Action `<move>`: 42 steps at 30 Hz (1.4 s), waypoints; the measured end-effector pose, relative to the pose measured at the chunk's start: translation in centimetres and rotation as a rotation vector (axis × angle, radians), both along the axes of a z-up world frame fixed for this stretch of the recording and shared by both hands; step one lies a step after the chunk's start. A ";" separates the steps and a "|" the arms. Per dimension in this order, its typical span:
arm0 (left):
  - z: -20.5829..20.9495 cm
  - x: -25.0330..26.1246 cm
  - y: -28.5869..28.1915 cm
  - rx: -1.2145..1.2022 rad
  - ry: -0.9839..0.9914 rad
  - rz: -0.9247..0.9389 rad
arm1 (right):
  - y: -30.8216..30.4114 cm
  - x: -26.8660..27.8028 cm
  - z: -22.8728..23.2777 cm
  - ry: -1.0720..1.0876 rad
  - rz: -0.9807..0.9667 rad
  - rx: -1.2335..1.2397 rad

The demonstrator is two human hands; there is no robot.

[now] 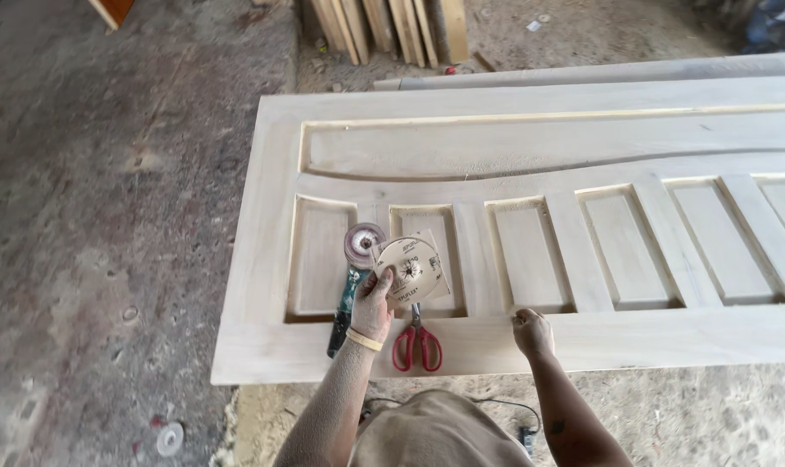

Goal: The person cuts a sanding disc with scissors and attaches it to an angle grinder, then sands the surface of a wooden door panel. The person moves the grinder across the recessed panels and flat areas of the door.

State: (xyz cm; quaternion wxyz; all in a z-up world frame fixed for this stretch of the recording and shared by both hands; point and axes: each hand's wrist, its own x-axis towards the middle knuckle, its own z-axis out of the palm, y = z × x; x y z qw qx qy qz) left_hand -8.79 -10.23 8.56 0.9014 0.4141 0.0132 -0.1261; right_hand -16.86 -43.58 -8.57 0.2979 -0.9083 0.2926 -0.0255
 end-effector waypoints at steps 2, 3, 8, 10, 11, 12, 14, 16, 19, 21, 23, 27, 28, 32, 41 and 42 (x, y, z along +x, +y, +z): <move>0.3 -0.7 -1.5 0.070 -0.022 0.040 | -1.3 0.1 1.1 0.049 0.048 -0.050; 0.5 -1.0 -2.2 0.107 -0.036 0.060 | -1.8 0.3 2.0 0.068 0.071 -0.075; 0.8 -2.6 -5.9 0.368 -0.200 0.142 | -0.5 3.2 9.2 -0.141 0.051 0.459; 1.1 -2.5 -7.3 0.398 -0.262 0.155 | 1.3 4.4 12.9 -0.264 0.281 0.821; 1.3 -2.2 -7.8 0.394 -0.300 0.156 | 2.2 5.1 14.7 -0.308 0.423 1.048; 1.3 -2.7 -8.3 0.387 -0.327 0.157 | 2.8 4.9 16.1 -0.338 0.564 1.272; 1.4 -3.1 -8.9 0.330 -0.300 0.159 | 3.8 5.4 18.5 -0.359 0.579 1.365; 1.9 -3.2 -8.7 0.340 -0.314 0.133 | 4.2 5.5 20.0 -0.377 0.603 1.329; 2.4 -4.0 -7.8 0.455 -0.318 0.035 | 3.9 5.4 19.6 -0.378 0.631 1.149; 2.1 -3.9 -7.6 0.524 -0.242 -0.042 | 3.0 6.0 17.8 -0.366 0.645 1.110; 1.0 -4.5 -7.7 0.470 -0.227 0.026 | 2.3 6.3 14.9 -0.349 0.648 1.488; -0.4 -3.3 -6.5 0.307 -0.163 0.186 | 3.8 7.1 9.3 -0.148 0.536 0.983; -0.6 -3.0 -6.0 0.326 -0.131 0.196 | 5.3 6.7 8.1 -0.115 0.610 0.736; -1.6 -1.5 -3.5 0.407 -0.059 0.207 | 10.6 2.9 5.4 0.130 0.795 0.333; -7.1 -0.6 3.1 0.474 0.116 0.003 | 15.6 2.4 3.9 0.196 0.869 0.014; -7.7 -0.4 3.8 0.468 0.117 -0.017 | 15.9 2.6 3.4 0.256 0.815 0.043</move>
